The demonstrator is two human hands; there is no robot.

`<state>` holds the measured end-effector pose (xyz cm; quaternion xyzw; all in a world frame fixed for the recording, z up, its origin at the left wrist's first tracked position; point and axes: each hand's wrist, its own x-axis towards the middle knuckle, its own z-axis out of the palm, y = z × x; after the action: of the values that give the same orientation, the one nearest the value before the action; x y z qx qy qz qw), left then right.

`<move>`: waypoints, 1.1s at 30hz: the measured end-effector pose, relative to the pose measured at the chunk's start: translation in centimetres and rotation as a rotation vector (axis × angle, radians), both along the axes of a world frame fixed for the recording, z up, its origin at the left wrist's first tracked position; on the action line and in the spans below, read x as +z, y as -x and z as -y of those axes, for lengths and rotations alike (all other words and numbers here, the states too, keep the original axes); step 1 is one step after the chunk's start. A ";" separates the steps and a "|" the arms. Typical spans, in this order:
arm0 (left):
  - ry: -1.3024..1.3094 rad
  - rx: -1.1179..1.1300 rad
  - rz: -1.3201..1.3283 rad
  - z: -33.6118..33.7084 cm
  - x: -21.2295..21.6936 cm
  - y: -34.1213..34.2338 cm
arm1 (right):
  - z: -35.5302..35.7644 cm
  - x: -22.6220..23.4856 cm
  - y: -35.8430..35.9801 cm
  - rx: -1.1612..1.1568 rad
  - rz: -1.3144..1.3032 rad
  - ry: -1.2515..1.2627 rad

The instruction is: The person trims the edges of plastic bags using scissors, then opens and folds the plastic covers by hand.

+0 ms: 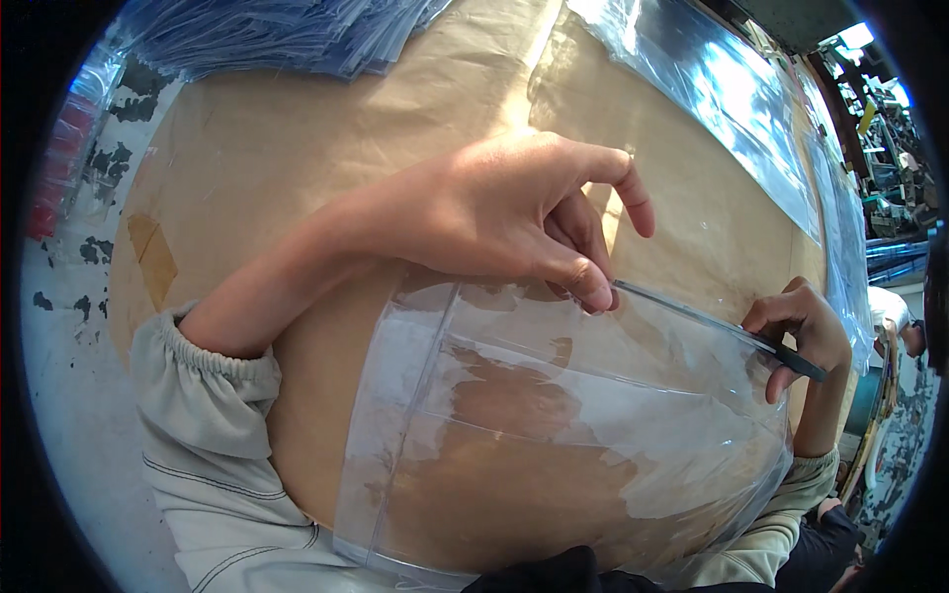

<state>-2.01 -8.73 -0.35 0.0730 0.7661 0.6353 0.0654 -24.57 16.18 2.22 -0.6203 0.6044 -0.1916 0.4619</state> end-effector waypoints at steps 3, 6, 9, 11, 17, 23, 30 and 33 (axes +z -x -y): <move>-0.026 0.012 0.050 -0.1 0.2 0.1 | 0.0 0.2 -0.3 -0.033 -0.052 -0.010; -0.061 0.028 0.072 -0.1 0.2 -0.2 | 0.3 -0.1 -0.4 -0.021 -0.035 -0.006; -0.088 0.004 0.054 0.0 -0.1 0.2 | -0.1 0.5 -0.5 -0.021 -0.058 -0.032; -0.081 0.005 0.056 0.1 0.1 0.1 | -0.1 0.3 -0.6 -0.036 -0.057 -0.029; -0.079 -0.008 0.072 0.1 0.2 0.1 | -0.1 0.1 -0.9 -0.044 -0.063 0.017; -0.087 -0.009 0.081 0.1 0.3 0.0 | -0.1 0.4 -1.0 -0.053 -0.052 -0.018; 0.119 -0.005 -0.061 0.5 0.3 -0.6 | -0.5 -0.5 0.6 0.036 0.014 -0.052; 0.198 0.043 -0.046 0.8 0.7 -1.3 | -0.3 -0.7 -0.2 -0.163 0.238 -0.116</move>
<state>-0.72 -9.50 0.30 0.0643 0.8277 0.5560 0.0409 -24.38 16.50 1.55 -0.5143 0.6039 -0.2655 0.5480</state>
